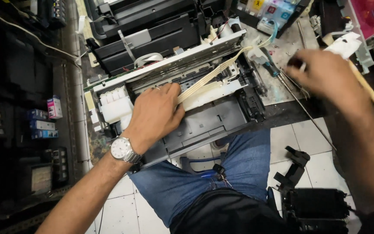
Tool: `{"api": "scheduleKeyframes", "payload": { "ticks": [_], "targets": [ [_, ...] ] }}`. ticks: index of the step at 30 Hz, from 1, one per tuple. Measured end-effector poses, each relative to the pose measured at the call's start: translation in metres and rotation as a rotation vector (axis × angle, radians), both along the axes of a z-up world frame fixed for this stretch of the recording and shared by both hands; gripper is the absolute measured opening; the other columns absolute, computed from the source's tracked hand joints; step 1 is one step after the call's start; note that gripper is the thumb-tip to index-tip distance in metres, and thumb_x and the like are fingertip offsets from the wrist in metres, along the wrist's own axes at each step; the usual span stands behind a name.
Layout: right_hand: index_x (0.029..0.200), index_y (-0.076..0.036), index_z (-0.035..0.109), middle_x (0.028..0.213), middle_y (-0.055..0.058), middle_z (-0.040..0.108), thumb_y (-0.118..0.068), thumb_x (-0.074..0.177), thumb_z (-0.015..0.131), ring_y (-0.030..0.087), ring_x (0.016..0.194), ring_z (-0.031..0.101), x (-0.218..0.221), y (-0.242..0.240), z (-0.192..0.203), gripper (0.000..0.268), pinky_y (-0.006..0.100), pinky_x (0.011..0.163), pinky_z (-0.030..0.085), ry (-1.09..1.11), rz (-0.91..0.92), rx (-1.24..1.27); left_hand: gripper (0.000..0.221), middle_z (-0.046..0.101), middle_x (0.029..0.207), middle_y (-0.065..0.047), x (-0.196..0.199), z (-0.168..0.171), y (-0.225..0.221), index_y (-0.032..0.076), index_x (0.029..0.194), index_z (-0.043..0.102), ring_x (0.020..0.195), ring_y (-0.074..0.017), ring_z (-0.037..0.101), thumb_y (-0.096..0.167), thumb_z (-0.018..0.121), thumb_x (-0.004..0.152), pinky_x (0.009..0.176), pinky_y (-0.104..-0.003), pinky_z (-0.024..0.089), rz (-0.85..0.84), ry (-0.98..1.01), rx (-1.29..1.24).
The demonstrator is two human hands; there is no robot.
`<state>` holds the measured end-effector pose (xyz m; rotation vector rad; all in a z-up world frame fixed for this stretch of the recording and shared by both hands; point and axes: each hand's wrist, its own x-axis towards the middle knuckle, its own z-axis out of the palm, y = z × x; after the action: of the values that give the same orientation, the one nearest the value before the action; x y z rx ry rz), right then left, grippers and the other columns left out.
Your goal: The person works on a disassembled printer resting on their lap. They use a screwdriver to loosen screws, then remove a white plastic cover and a flat ribbon cable from the internal mechanism.
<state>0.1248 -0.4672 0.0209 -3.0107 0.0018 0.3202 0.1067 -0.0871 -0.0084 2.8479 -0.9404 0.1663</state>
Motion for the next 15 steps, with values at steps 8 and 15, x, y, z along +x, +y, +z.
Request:
{"api": "scheduleKeyframes", "payload": {
  "ticks": [8,15],
  "targets": [
    [0.102,-0.005,0.062,0.099,0.014,0.070,-0.047,0.106,0.059,0.041,0.079,0.069,-0.033,-0.035,-0.085,0.043,0.055,0.054,0.054,-0.155,-0.005,-0.204,0.024,0.056,0.073,-0.005,0.007,0.007,0.001,0.013,0.088,0.044,0.057,-0.0315,0.057,0.029,0.058,0.098,0.048,-0.049,0.041,0.036,0.108,-0.079],
    [0.104,-0.004,0.065,0.096,0.013,0.071,-0.056,0.101,0.066,0.039,0.074,0.073,-0.028,-0.030,-0.088,0.052,0.056,0.057,0.060,-0.201,0.014,-0.277,0.025,0.059,0.075,-0.009,0.006,0.011,0.004,0.010,0.095,0.047,0.059,-0.0360,0.055,0.033,0.056,0.096,0.051,-0.051,0.039,0.134,0.203,-0.132]
  ]
}}
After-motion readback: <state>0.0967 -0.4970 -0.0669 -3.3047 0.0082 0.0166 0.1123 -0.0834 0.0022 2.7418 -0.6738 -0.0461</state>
